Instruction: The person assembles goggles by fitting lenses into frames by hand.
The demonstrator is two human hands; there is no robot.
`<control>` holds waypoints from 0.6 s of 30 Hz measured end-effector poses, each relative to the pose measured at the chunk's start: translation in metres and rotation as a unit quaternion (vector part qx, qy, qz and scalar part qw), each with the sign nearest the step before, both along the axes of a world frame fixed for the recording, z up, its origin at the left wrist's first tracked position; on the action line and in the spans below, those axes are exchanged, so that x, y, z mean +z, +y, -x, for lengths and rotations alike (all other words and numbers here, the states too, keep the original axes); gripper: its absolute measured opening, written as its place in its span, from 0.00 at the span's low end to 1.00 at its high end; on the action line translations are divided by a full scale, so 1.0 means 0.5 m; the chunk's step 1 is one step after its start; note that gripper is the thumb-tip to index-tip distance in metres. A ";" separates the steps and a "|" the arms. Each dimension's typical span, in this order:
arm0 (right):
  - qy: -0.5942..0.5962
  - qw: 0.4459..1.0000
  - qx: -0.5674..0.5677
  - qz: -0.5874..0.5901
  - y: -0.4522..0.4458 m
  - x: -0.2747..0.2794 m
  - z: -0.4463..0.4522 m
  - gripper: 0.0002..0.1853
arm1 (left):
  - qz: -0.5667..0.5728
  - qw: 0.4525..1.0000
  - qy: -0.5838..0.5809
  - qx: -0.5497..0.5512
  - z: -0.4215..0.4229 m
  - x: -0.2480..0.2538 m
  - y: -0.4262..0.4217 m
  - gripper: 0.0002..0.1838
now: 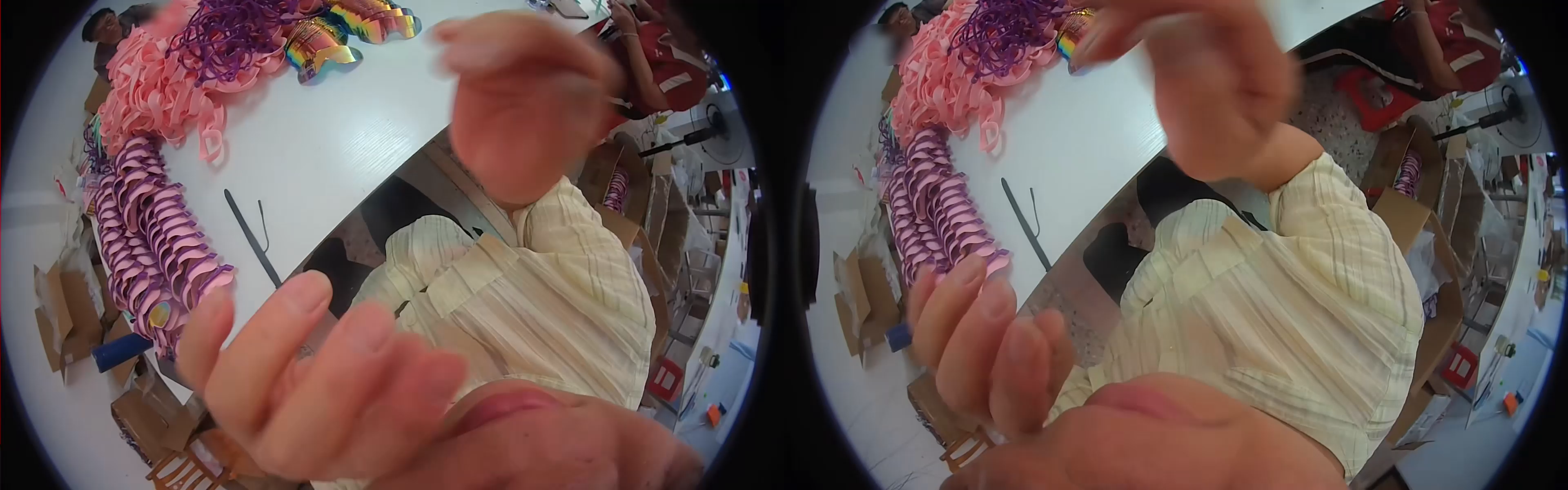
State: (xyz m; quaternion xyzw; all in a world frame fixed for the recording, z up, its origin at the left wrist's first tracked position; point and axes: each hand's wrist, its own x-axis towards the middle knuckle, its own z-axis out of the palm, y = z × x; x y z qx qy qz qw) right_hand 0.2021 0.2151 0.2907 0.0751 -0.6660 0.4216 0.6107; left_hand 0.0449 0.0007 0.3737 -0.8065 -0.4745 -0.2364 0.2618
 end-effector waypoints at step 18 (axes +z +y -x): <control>-0.450 0.834 -0.128 -0.293 0.142 -0.321 0.584 0.23 | 0.204 0.887 -0.395 -0.124 0.069 -0.303 0.071 0.23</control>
